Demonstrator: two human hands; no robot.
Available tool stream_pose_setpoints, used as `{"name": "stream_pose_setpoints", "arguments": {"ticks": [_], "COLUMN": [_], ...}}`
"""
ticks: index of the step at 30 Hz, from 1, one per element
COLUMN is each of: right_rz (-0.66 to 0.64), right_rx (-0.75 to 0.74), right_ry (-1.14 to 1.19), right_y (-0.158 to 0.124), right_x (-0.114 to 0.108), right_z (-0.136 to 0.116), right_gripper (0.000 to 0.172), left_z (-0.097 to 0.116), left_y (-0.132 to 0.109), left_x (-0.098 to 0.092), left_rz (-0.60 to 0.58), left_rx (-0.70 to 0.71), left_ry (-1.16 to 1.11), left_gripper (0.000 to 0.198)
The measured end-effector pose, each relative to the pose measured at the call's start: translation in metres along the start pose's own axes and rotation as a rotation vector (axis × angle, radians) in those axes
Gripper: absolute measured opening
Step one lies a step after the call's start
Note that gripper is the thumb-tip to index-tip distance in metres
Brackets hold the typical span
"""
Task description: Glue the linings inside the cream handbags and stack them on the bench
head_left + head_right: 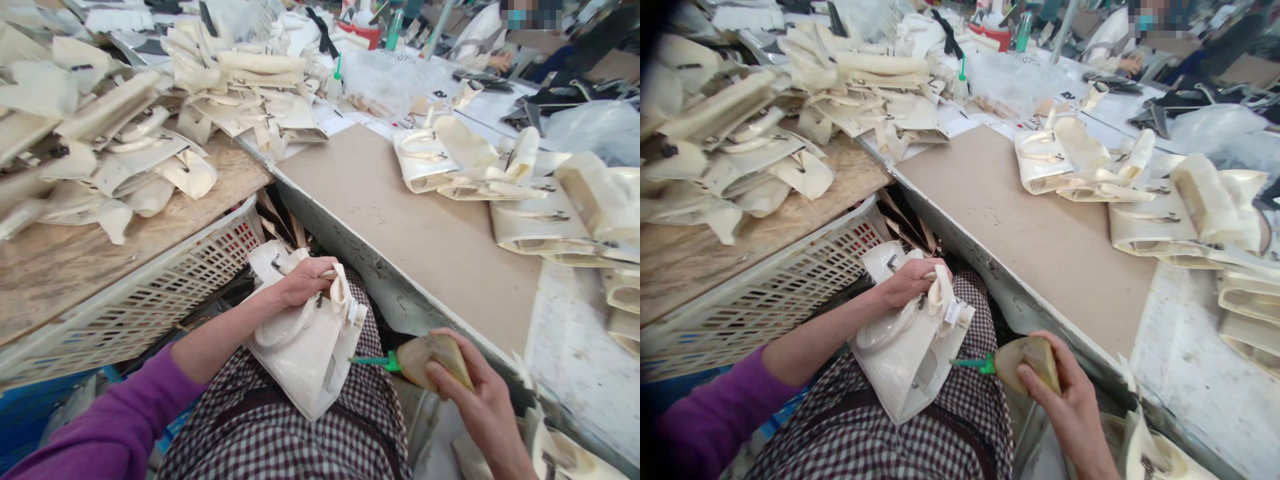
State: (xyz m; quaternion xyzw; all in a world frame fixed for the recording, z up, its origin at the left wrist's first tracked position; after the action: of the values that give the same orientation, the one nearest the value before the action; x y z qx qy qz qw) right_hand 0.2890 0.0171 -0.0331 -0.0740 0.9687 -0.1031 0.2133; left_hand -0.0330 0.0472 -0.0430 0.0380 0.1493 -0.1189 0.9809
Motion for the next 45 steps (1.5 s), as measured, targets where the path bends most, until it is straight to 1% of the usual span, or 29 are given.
{"name": "stream_pose_setpoints", "arguments": {"ticks": [2, 5, 10, 14, 15, 18, 20, 22, 25, 29, 32, 36, 40, 45], "right_rz": [-0.029, -0.032, 0.02, -0.135, -0.154, -0.152, -0.161, -0.125, 0.003, 0.129, 0.167, 0.188, 0.138, -0.074], "right_rx": [0.013, 0.032, 0.022, -0.015, -0.02, -0.022, -0.015, 0.002, 0.019, 0.002, 0.0, 0.026, 0.023, -0.007], "right_ry": [0.026, 0.057, 0.013, -0.009, -0.009, -0.002, 0.005, 0.008, 0.012, -0.015, -0.008, 0.062, 0.023, 0.031], "right_y": [-0.009, -0.016, -0.014, -0.015, -0.015, -0.018, -0.021, -0.022, -0.017, 0.0, 0.009, 0.011, 0.011, 0.003], "right_x": [0.004, 0.005, -0.006, -0.004, -0.004, -0.003, 0.0, 0.0, -0.006, -0.012, -0.009, -0.001, -0.003, -0.001], "right_z": [-0.003, -0.003, 0.007, 0.014, 0.016, 0.017, 0.014, 0.009, 0.006, 0.009, 0.009, 0.009, 0.013, 0.016], "right_gripper": [0.046, 0.045, 0.048, 0.048, 0.047, 0.046, 0.046, 0.045, 0.044, 0.053, 0.058, 0.062, 0.058, 0.047], "left_z": [0.0, 0.0, 0.001, 0.001, 0.001, 0.002, 0.003, 0.003, 0.003, 0.004, 0.004, 0.004, 0.003, 0.002], "left_y": [0.0, 0.002, 0.004, 0.004, 0.004, 0.004, 0.004, 0.004, 0.005, 0.005, 0.004, 0.004, 0.005, 0.004], "left_x": [-0.001, -0.002, 0.0, 0.001, 0.001, 0.001, 0.001, 0.002, 0.002, 0.002, 0.001, 0.0, 0.0, 0.0], "left_rz": [0.009, 0.02, 0.01, 0.019, 0.023, 0.037, 0.034, 0.03, 0.029, 0.024, 0.027, 0.029, 0.017, 0.008], "left_rx": [-0.001, 0.002, 0.002, -0.011, -0.013, -0.015, -0.015, -0.016, -0.016, -0.02, -0.026, -0.032, -0.028, -0.014], "left_ry": [0.002, 0.002, -0.014, -0.029, -0.03, -0.026, -0.02, -0.016, -0.02, -0.037, -0.047, -0.045, -0.045, -0.038], "left_gripper": [0.01, 0.009, 0.011, 0.013, 0.013, 0.011, 0.009, 0.01, 0.01, 0.01, 0.009, 0.009, 0.01, 0.012]}}
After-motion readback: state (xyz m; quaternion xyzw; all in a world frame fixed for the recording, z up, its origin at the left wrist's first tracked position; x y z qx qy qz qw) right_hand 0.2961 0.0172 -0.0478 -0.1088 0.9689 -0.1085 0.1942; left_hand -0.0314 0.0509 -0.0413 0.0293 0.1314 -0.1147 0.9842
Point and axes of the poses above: each hand's wrist, its own y-axis towards the middle knuckle, its own x-axis out of the palm, z = x × y, the point moved 5 cm from there along y, towards the middle knuckle, and after that the axes turned 3 degrees about -y, right-handed, at the moved point
